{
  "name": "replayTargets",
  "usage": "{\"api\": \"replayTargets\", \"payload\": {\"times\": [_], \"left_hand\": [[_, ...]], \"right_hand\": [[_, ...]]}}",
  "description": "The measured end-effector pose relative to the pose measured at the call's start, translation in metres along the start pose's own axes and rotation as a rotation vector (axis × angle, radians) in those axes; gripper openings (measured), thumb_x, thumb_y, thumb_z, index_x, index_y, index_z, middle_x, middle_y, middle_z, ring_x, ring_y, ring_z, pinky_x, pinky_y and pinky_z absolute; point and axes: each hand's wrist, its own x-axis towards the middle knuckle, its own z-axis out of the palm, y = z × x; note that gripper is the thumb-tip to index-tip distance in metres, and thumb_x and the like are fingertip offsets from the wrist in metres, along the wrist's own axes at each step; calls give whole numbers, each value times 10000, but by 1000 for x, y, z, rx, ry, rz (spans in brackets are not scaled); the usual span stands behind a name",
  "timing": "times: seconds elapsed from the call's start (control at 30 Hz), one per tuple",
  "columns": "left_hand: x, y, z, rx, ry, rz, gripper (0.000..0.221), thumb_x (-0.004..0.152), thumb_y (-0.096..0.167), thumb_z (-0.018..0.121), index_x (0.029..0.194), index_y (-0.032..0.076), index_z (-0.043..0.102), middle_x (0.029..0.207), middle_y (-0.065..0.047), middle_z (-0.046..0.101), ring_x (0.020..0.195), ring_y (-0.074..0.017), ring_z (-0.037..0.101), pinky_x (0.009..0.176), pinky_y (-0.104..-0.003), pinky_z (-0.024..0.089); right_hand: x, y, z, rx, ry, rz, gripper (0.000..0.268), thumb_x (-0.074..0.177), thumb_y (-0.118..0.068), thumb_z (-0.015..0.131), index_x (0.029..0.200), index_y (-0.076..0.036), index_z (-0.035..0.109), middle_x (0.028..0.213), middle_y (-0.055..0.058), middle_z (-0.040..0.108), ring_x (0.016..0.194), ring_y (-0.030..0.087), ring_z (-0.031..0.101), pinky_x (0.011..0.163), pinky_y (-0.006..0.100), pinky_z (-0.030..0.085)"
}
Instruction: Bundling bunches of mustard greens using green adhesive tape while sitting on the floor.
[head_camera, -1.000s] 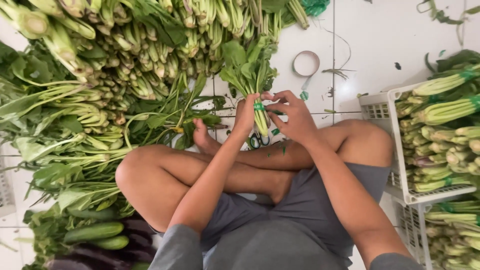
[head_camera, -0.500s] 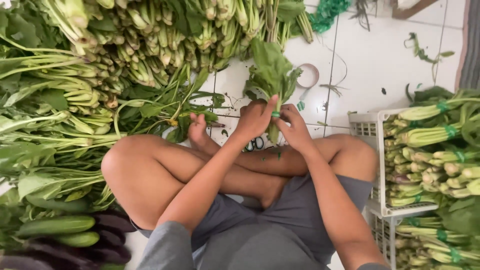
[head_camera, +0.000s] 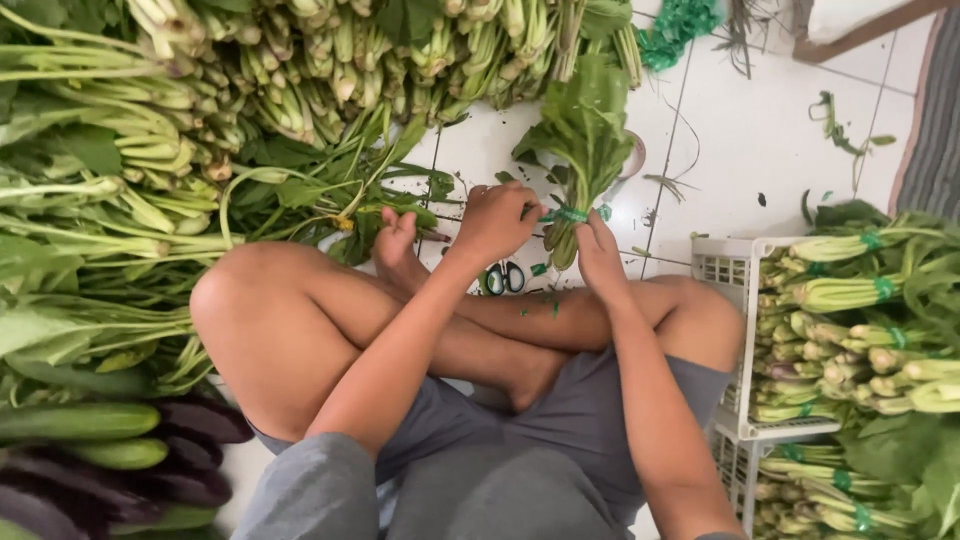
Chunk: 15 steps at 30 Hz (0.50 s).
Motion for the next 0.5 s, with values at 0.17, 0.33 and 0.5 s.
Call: {"api": "replayTargets", "payload": {"times": [0.17,0.33,0.5], "left_hand": [[-2,11,-11,23,91,25,247,1028,245,549,1016,97,746,1005,-102,714,1079,-332,664,1099,-647,293],[-1,17,-20,46,187,133,217,1027,231,581,956,100,737,880,-47,652,940,-277,666,1060,-595,334],[1,13,-20,99,237,182,217,1021,241,595,912,105,725,802,-20,570,868,-250,630,1034,-575,352]], "right_hand": [[13,41,-1,-61,30,-43,520,1081,-159,345,1569,4,414,1571,238,422,1461,369,374,1231,579,236],[11,38,2,-100,35,-98,497,1075,-128,310,1528,16,458,1471,224,512,1364,341,469,1180,582,303],[-2,-7,7,-192,24,-184,363,1042,-100,318,1245,26,591,1097,288,612,1125,388,555,968,602,406]]}}
